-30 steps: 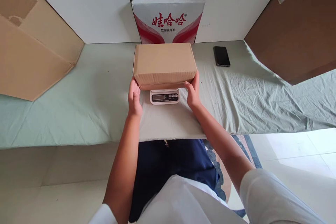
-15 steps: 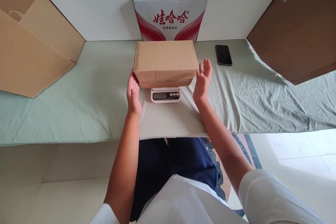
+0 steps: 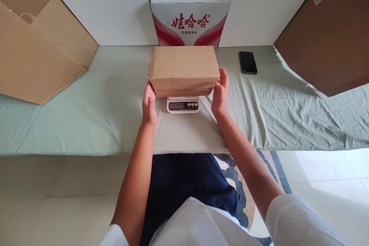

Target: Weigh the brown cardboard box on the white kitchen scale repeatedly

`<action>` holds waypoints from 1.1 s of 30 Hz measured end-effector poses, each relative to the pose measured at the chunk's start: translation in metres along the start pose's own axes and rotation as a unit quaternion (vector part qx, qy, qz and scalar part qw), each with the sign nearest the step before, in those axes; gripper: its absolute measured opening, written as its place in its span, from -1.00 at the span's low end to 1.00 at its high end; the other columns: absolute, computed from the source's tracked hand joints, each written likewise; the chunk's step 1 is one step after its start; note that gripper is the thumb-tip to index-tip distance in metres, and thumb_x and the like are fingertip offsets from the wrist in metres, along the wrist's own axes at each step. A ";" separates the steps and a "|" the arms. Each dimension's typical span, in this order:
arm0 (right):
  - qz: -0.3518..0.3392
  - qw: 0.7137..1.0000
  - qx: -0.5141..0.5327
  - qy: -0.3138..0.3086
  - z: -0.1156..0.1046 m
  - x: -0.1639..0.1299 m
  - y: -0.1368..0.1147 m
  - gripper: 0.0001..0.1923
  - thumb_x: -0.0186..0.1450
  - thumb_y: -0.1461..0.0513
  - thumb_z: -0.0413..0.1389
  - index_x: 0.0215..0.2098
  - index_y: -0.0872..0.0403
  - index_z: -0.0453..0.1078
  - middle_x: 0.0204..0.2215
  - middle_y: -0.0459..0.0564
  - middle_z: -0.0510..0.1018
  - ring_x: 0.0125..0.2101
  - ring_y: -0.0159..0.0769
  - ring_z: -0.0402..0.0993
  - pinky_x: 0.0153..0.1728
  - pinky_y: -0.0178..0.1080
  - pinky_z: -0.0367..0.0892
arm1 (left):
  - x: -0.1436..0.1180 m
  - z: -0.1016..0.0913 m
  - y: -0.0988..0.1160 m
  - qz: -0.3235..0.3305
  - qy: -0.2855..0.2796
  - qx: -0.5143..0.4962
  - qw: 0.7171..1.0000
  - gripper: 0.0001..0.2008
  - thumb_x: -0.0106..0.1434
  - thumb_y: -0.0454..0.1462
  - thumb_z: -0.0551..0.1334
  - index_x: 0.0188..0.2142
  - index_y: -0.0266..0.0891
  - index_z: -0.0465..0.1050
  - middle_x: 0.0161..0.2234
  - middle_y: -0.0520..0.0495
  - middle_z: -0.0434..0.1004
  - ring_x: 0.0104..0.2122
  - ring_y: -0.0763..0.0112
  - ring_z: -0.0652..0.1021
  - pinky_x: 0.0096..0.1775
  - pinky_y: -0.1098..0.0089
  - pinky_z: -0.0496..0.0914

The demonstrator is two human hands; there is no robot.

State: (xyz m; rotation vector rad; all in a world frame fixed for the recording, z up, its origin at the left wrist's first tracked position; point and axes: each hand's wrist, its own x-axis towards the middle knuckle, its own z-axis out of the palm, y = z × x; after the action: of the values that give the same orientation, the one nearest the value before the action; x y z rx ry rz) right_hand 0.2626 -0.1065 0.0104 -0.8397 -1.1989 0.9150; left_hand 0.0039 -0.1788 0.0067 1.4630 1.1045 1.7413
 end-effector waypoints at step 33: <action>-0.069 0.996 -0.062 -0.014 0.033 0.048 -0.021 -0.27 0.33 -0.19 0.03 0.40 -0.25 0.06 0.36 -0.08 0.28 0.44 -0.02 0.13 0.48 0.22 0.07 | 0.095 0.004 -0.020 -0.052 -0.030 0.000 0.998 -0.24 0.24 0.36 0.08 0.21 -0.02 0.41 0.38 -0.10 0.35 0.50 0.06 0.12 0.49 0.01 -0.03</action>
State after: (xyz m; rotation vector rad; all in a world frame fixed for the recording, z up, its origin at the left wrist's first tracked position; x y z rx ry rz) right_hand 0.2387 -0.0691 0.0539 -0.8330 -1.3324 0.7476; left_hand -0.0132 -0.0874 0.0346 1.4217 1.1286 1.6158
